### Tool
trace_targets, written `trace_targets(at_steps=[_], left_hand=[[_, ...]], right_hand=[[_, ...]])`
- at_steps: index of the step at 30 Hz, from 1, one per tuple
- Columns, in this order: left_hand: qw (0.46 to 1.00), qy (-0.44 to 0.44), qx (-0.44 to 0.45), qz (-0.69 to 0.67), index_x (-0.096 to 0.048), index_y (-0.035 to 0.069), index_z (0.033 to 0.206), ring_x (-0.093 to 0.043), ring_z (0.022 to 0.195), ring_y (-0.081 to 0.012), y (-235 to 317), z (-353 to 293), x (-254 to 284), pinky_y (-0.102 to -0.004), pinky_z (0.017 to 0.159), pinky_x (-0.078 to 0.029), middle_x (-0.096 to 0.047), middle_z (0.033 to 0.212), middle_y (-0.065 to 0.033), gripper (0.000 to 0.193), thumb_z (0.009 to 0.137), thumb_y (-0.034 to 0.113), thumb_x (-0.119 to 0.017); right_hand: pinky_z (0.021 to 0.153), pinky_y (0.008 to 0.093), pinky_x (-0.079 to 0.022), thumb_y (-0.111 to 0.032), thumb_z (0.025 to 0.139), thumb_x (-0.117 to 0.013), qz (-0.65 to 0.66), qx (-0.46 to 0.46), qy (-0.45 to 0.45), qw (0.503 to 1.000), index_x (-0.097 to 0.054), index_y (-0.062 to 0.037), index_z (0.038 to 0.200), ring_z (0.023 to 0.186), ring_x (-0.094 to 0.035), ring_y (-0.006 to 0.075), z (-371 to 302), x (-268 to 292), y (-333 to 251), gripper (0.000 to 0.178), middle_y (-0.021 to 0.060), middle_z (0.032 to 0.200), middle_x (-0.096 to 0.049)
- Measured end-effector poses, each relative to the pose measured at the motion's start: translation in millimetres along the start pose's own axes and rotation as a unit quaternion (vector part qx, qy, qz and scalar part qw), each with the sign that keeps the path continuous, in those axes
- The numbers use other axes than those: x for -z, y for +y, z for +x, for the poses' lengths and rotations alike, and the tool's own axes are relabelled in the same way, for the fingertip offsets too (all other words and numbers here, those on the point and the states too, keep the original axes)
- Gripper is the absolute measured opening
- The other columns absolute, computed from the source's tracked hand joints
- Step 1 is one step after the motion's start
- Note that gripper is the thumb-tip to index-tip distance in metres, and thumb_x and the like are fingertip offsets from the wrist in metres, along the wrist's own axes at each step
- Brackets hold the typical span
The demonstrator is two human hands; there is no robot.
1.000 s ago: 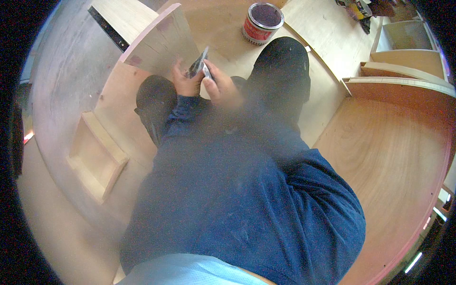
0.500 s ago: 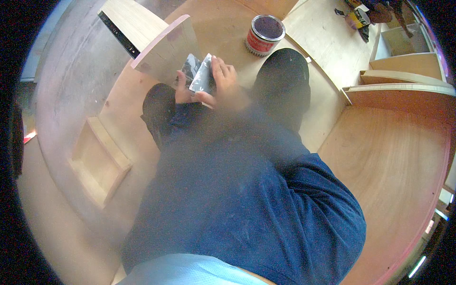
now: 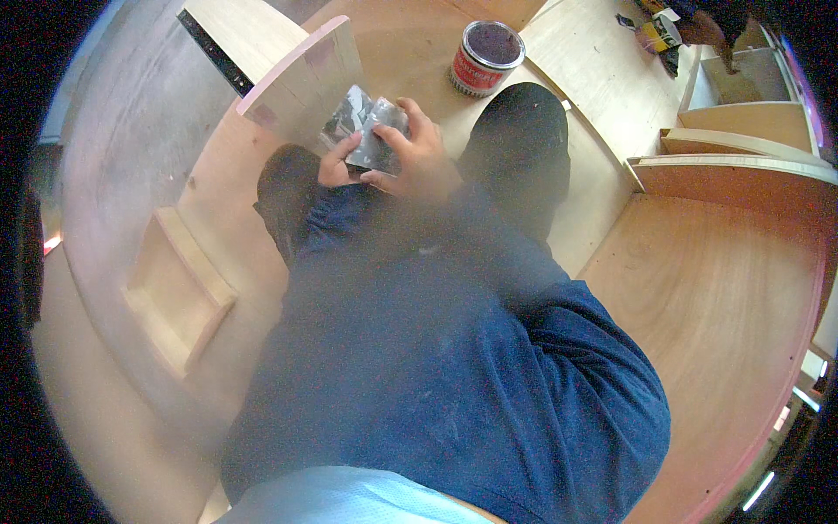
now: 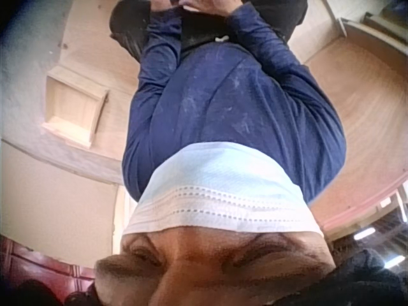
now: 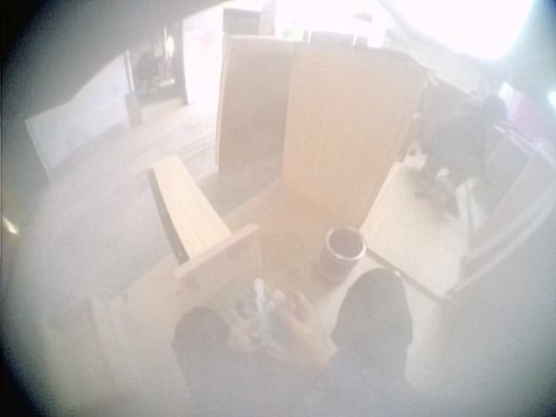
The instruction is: The person is preparing pieces of furniture by sanding them and organizing pieces of sandpaper.
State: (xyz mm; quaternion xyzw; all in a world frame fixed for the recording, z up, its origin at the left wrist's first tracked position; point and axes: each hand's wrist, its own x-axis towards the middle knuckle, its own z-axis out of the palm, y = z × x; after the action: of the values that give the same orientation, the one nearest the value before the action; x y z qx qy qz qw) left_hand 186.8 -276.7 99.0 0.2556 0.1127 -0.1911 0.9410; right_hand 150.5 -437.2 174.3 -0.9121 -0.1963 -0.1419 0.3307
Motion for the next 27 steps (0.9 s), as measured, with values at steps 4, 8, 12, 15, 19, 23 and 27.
trace_targets(at_steps=[4, 8, 12, 15, 19, 23, 27], left_hand=[[1.000, -0.020, -0.007, -0.005, -0.055, -0.001, 0.118, -0.064, 0.095, -0.0257, 0, -1, 0, -0.0390, 0.085, -0.053, -0.063, 0.108, -0.0129, 0.033, 0.084, -0.001, -0.055], [0.998, -0.021, -0.045, 0.039, -0.055, -0.002, 0.117, -0.065, 0.093, -0.0247, -1, -1, -3, -0.0384, 0.084, -0.054, -0.064, 0.106, -0.0123, 0.035, 0.083, -0.001, -0.058], [0.998, -0.043, -0.046, 0.031, -0.055, -0.001, 0.117, -0.065, 0.093, -0.0239, -1, -2, -3, -0.0373, 0.084, -0.053, -0.064, 0.105, -0.0120, 0.036, 0.081, -0.001, -0.060], [0.996, -0.044, -0.058, 0.051, -0.055, -0.001, 0.117, -0.065, 0.093, -0.0238, 1, -5, -7, -0.0375, 0.084, -0.053, -0.065, 0.105, -0.0116, 0.037, 0.080, -0.002, -0.059], [0.992, -0.066, -0.096, 0.055, -0.054, -0.001, 0.119, -0.063, 0.098, -0.0248, -1, -9, -16, -0.0389, 0.089, -0.050, -0.063, 0.110, -0.0126, 0.034, 0.089, 0.013, -0.059], [0.998, -0.037, -0.047, -0.030, -0.053, 0.002, 0.120, -0.061, 0.101, -0.0268, 0, -6, -13, -0.0418, 0.092, -0.048, -0.062, 0.114, -0.0128, 0.041, 0.097, 0.035, -0.049], [0.998, 0.047, -0.021, -0.042, -0.054, 0.004, 0.119, -0.062, 0.100, -0.0290, 2, 6, -3, -0.0443, 0.090, -0.049, -0.063, 0.112, -0.0115, 0.042, 0.097, 0.039, -0.046]], right_hand=[[0.091, 0.0448, -0.047, -0.031, 0.061, -0.085, -0.026, 0.009, 0.003, 1.000, -0.051, -0.0045, 0.125, 0.113, -0.051, 0.0424, 0, 2, -3, 0.077, 0.0291, 0.128, -0.042], [0.089, 0.0418, -0.047, -0.035, 0.060, -0.084, 0.010, -0.027, 0.040, 0.999, -0.040, 0.0032, 0.133, 0.106, -0.054, 0.0388, 2, 4, -4, 0.093, 0.0273, 0.121, -0.047], [0.086, 0.0400, -0.049, -0.038, 0.059, -0.084, 0.006, -0.042, 0.015, 0.999, -0.035, 0.0083, 0.134, 0.100, -0.056, 0.0369, 2, 4, -6, 0.101, 0.0253, 0.114, -0.048], [0.081, 0.0394, -0.051, -0.040, 0.057, -0.084, 0.001, -0.080, 0.015, 0.997, -0.037, 0.0063, 0.134, 0.094, -0.058, 0.0349, 1, 4, -8, 0.101, 0.0226, 0.107, -0.050], [0.077, 0.0383, -0.051, -0.043, 0.056, -0.084, -0.001, -0.084, 0.032, 0.996, -0.041, 0.0048, 0.132, 0.088, -0.059, 0.0326, 2, 3, -8, 0.100, 0.0194, 0.101, -0.053], [0.076, 0.0373, -0.051, -0.041, 0.054, -0.085, 0.006, -0.102, 0.044, 0.994, -0.044, 0.0051, 0.128, 0.086, -0.060, 0.0313, 1, 6, -7, 0.096, 0.0181, 0.098, -0.055], [0.075, 0.0369, -0.051, -0.039, 0.053, -0.086, 0.023, -0.080, 0.080, 0.993, -0.046, 0.0061, 0.126, 0.086, -0.060, 0.0304, 1, 7, -3, 0.095, 0.0186, 0.097, -0.056]])
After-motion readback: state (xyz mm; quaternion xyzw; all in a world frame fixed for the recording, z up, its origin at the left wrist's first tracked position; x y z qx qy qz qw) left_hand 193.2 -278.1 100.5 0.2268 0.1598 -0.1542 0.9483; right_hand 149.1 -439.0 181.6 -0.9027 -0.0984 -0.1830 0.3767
